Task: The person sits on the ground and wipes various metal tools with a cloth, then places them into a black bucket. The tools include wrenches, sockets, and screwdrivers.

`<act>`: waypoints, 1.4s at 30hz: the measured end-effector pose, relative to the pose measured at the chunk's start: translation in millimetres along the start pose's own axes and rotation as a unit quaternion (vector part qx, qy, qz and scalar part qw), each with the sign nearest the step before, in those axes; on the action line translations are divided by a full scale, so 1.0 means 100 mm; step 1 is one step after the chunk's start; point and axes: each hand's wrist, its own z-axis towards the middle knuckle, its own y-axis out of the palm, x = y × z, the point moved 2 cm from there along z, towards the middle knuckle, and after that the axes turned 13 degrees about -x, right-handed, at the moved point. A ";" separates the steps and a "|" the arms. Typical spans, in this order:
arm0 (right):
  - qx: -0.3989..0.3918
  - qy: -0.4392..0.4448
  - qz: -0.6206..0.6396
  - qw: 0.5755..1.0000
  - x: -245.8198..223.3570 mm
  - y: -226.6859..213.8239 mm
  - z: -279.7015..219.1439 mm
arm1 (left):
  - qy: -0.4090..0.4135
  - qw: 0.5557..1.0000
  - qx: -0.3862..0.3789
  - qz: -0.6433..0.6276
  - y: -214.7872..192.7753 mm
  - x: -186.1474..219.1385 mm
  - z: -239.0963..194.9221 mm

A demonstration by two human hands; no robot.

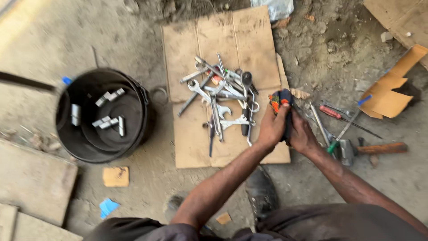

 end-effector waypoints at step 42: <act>-0.010 0.105 -0.257 0.961 1.01 0.63 1.95 | -0.127 0.972 0.091 -0.177 -0.72 -0.20 -0.16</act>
